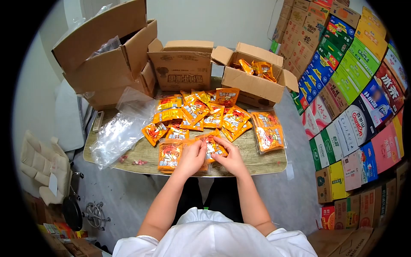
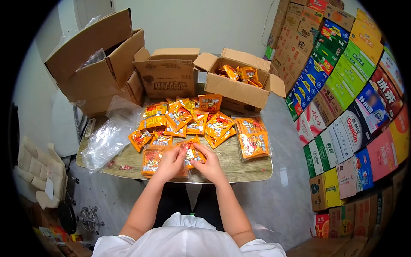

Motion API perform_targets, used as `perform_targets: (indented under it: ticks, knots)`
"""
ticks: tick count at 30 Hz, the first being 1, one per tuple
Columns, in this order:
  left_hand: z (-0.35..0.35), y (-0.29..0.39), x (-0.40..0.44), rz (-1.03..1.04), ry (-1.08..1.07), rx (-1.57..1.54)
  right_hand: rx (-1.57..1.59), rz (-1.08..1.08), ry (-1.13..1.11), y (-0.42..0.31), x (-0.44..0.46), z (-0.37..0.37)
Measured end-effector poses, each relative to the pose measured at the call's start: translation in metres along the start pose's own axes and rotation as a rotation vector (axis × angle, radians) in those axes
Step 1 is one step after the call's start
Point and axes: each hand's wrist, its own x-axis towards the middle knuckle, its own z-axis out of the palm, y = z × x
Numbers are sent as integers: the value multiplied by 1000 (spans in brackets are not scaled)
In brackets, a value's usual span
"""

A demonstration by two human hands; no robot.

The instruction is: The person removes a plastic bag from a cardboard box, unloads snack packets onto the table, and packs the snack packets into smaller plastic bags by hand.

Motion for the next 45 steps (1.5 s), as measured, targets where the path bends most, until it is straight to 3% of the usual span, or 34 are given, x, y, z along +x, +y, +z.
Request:
perform_targets:
  ticks: [7, 9, 14, 16, 19, 26, 29, 32, 36, 39, 41, 43, 45]
  knots:
    - [-7, 9, 2, -2, 27, 129, 371, 60, 106, -1, -7, 19]
    - [-4, 7, 4, -10, 41, 60, 368, 106, -63, 7, -10, 22]
    - [3, 1, 4, -31, 74, -52, 446, 261, -118, 3, -11, 14]
    - [6, -2, 5, -46, 84, -78, 323, 137, -108, 7, -9, 20]
    - [14, 1, 5, -13, 75, -45, 401, 245, -281, 22, -3, 31]
    - [14, -16, 6, 11, 154, -6, -70, 278, -64, 6, -1, 28]
    - [14, -20, 7, -143, 39, -276, -4, 235, -2, 1, -2, 28]
    - [24, -29, 8, -36, 94, -231, -37, 152, 37, 22, 2, 36]
    - [12, -17, 10, -124, 8, -327, -173, 200, -19, 10, 9, 32]
    - [-6, -11, 7, -96, 129, -72, -114, 244, -83, 10, 7, 26]
    - [-12, -21, 6, 275, 245, 334, -211, 82, -96, 8, 4, 16]
    - [-6, -25, -1, 307, 132, 420, -209, 92, -129, 15, 4, 17]
    - [4, -22, -8, 319, -8, 728, -193, -72, -265, 27, 5, 23]
